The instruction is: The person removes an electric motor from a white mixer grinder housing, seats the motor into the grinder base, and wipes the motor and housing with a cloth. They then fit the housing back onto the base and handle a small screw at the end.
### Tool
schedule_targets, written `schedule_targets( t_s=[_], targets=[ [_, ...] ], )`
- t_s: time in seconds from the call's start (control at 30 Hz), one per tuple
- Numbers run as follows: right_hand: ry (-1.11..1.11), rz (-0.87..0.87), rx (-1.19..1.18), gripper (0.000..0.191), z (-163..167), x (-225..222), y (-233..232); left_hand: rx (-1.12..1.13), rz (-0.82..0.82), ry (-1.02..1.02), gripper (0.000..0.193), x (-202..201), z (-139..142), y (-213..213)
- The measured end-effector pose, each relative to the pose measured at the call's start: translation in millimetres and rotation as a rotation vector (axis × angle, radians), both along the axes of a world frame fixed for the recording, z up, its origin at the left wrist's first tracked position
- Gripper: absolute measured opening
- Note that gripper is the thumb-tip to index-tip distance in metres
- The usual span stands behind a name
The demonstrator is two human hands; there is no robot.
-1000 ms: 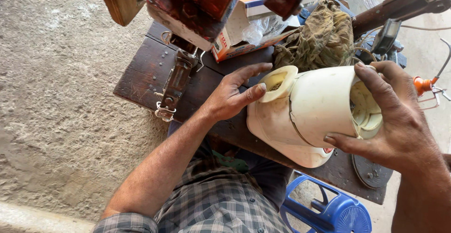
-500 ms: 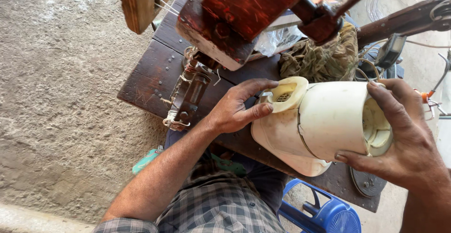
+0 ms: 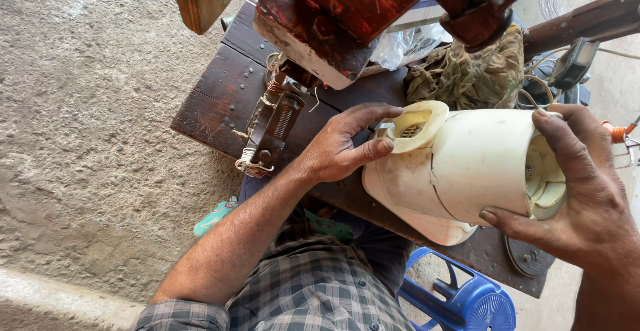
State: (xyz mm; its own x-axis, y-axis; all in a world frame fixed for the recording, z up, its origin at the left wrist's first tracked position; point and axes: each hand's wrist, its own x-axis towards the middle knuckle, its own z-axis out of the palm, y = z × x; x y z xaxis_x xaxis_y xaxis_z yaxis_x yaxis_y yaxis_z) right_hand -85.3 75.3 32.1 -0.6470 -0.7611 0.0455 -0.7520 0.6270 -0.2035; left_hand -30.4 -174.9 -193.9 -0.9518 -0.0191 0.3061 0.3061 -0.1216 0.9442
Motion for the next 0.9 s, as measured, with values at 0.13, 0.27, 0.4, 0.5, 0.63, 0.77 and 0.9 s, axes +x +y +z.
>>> schedule_targets(
  t_s=[0.13, 0.27, 0.4, 0.5, 0.63, 0.77, 0.9],
  targets=[
    [0.032, 0.026, -0.111, 0.108, -10, 3, 2, 0.010, -0.010, 0.000, 0.077, 0, 2, 2],
    [0.038, 0.087, -0.047, 0.103, -3, 0, 14, 0.010, -0.015, -0.020, 0.075, 1, 5, 5],
    [-0.014, 0.088, -0.178, 0.088, 33, -10, 26, 0.020, -0.040, -0.031, 0.077, 3, 0, 10],
    [-0.038, 0.041, -0.223, 0.085, 28, -13, 27, 0.008, -0.033, -0.010, 0.077, 3, -5, 14],
    [-0.030, 0.019, -0.148, 0.088, -8, -18, 34, 0.090, -0.062, 0.002, 0.087, 2, 2, 23],
    [0.026, 0.005, -0.223, 0.080, -13, -18, 46, 0.009, 0.058, 0.124, 0.096, 0, 38, 36],
    [0.053, -0.101, -0.470, 0.051, 0, -1, 44, -0.304, 0.108, 0.428, 0.111, -2, 98, 58]
  ],
)
